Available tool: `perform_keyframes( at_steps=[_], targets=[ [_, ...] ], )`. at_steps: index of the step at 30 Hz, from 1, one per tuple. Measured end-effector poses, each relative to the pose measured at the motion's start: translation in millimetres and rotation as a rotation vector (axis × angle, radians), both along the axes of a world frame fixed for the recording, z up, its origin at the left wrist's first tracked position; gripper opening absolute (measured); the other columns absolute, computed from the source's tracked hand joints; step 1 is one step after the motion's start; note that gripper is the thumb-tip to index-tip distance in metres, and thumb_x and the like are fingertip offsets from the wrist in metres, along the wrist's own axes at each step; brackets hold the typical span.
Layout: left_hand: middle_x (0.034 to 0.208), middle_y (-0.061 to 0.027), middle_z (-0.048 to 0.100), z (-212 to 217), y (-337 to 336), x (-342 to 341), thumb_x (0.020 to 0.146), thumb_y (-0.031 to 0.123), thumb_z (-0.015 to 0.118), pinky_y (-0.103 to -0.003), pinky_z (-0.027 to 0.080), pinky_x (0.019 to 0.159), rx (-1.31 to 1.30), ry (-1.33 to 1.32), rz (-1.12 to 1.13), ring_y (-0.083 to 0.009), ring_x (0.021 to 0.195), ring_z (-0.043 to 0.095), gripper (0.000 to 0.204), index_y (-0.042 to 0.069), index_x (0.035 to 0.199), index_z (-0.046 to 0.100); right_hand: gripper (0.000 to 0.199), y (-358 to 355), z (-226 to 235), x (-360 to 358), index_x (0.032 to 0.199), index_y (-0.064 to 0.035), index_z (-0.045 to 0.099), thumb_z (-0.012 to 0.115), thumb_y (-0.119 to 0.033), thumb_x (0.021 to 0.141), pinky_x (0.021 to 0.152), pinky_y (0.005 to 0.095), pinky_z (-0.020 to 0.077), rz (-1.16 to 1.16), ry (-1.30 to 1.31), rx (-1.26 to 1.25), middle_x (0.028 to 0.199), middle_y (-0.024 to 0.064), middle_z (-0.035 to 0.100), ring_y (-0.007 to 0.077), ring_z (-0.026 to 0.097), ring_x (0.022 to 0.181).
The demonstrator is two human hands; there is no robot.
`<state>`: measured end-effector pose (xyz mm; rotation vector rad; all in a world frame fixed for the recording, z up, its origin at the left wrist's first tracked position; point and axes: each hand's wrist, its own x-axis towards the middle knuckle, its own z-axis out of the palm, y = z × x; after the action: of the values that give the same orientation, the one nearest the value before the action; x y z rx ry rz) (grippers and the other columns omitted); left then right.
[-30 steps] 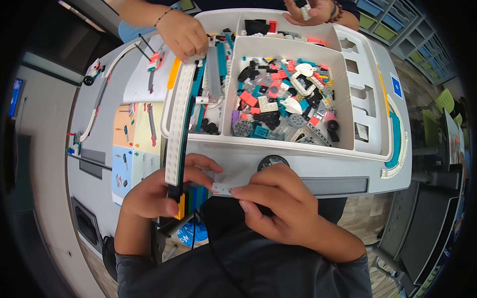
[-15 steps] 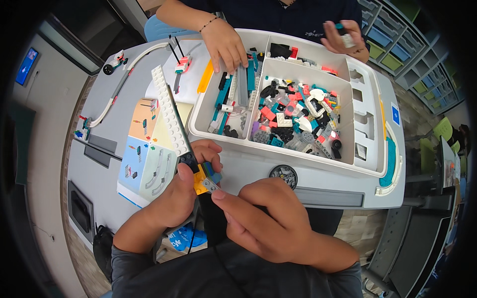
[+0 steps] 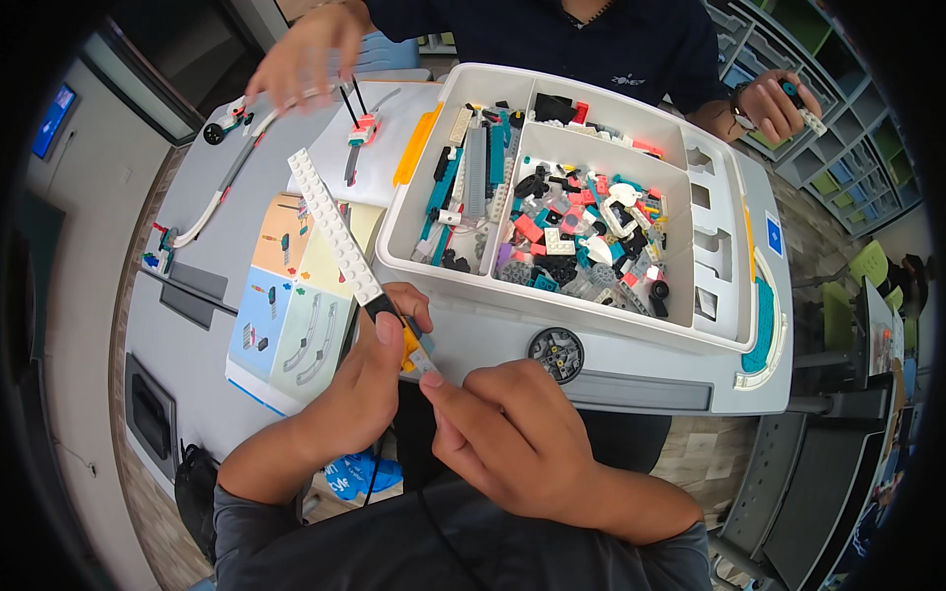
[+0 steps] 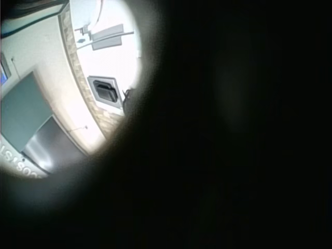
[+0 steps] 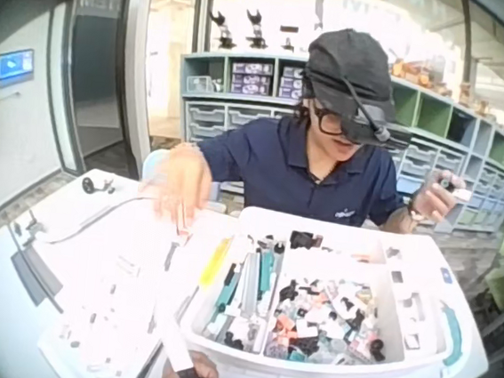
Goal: The person assembles a LEGO model by selecting pieces from a divided tray and connecting them by hand. They reference an instruction booklet on the table, pick up various bricks and beams, and attach them to a growing structure. A second person sits across the table and also handles LEGO pieces.
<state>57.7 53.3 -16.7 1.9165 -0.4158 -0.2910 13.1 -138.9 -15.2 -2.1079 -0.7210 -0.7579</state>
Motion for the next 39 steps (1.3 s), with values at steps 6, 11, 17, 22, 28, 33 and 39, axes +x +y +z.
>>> perform_keyframes(
  at_steps=[6, 11, 17, 22, 28, 33, 39],
  targets=[
    [0.126, -0.0112, 0.042, -5.2, -1.5, 0.2, 0.116, 0.051, 0.018, -0.036, 0.037, 0.108, -0.023, 0.084, -0.004, -0.0203, 0.116, 0.044, 0.054, 0.005, 0.13, 0.041, 0.044, 0.3, 1.7, 1.8, 0.115, -0.0013, 0.075, 0.081, 0.006, 0.072, 0.06, 0.0332, 0.0504, 0.0, 0.081, 0.033, 0.091, 0.0084, 0.062, 0.0241, 0.06, 0.069],
    [0.125, -0.01, 0.041, -6.7, -1.8, 1.0, 0.115, 0.056, 0.021, -0.036, 0.046, 0.098, -0.072, 0.177, -0.027, -0.0178, 0.111, 0.046, 0.056, 0.006, 0.13, 0.041, 0.041, -7.6, -3.4, -2.2, 0.124, -0.0001, 0.071, 0.079, 0.005, 0.084, 0.068, 0.0279, 0.0519, 0.094, 0.42, 0.306, 0.094, 0.0075, 0.066, 0.0157, 0.062, 0.077],
    [0.123, -0.0086, 0.041, -12.2, -3.6, 0.8, 0.115, 0.057, 0.022, -0.036, 0.049, 0.092, -0.087, 0.157, 0.015, -0.0175, 0.106, 0.049, 0.054, 0.008, 0.131, 0.04, 0.038, -13.0, -6.4, -5.4, 0.138, -0.0003, 0.06, 0.07, -0.001, 0.102, 0.073, 0.0188, 0.0452, 0.224, 0.94, 0.732, 0.099, 0.0017, 0.065, 0.0042, 0.059, 0.085],
    [0.122, -0.0078, 0.042, -9.3, -3.4, 1.1, 0.115, 0.056, 0.023, -0.035, 0.05, 0.089, -0.079, 0.156, -0.001, -0.0167, 0.105, 0.049, 0.052, 0.009, 0.131, 0.04, 0.038, -9.4, -13.6, -5.6, 0.135, -0.0006, 0.063, 0.072, 0.0, 0.099, 0.073, 0.0214, 0.0468, 0.226, 0.865, 0.757, 0.098, 0.0021, 0.066, 0.0067, 0.059, 0.083],
    [0.122, -0.008, 0.042, -13.0, -2.3, 1.3, 0.115, 0.057, 0.024, -0.035, 0.05, 0.087, -0.044, 0.133, 0.002, -0.0164, 0.105, 0.049, 0.053, 0.009, 0.132, 0.039, 0.039, -7.2, -17.5, -1.9, 0.122, 0.0002, 0.072, 0.079, 0.004, 0.084, 0.068, 0.026, 0.0497, 0.073, 0.447, 0.367, 0.087, 0.0053, 0.066, 0.0129, 0.06, 0.073],
    [0.12, -0.0223, 0.043, -15.7, -6.8, 0.0, 0.115, 0.051, 0.035, -0.044, 0.03, 0.114, -0.154, 0.165, 0.043, -0.0351, 0.118, 0.04, 0.062, -0.008, 0.129, 0.045, 0.044, -4.1, -7.4, -4.3, 0.12, -0.0009, 0.073, 0.082, 0.004, 0.077, 0.062, 0.03, 0.0508, -0.009, 0.297, 0.154, 0.082, 0.0063, 0.066, 0.0183, 0.06, 0.067],
    [0.12, -0.0126, 0.042, -27.7, -6.4, 1.1, 0.115, 0.052, 0.028, -0.038, 0.044, 0.096, -0.057, 0.121, 0.033, -0.0234, 0.109, 0.046, 0.052, 0.004, 0.129, 0.042, 0.037, 0.7, -1.1, 0.4, 0.111, 0.0017, 0.075, 0.082, 0.006, 0.075, 0.055, 0.0274, 0.0465, -0.045, 0.191, 0.048, 0.078, 0.0063, 0.066, 0.0149, 0.057, 0.061]
  ],
)
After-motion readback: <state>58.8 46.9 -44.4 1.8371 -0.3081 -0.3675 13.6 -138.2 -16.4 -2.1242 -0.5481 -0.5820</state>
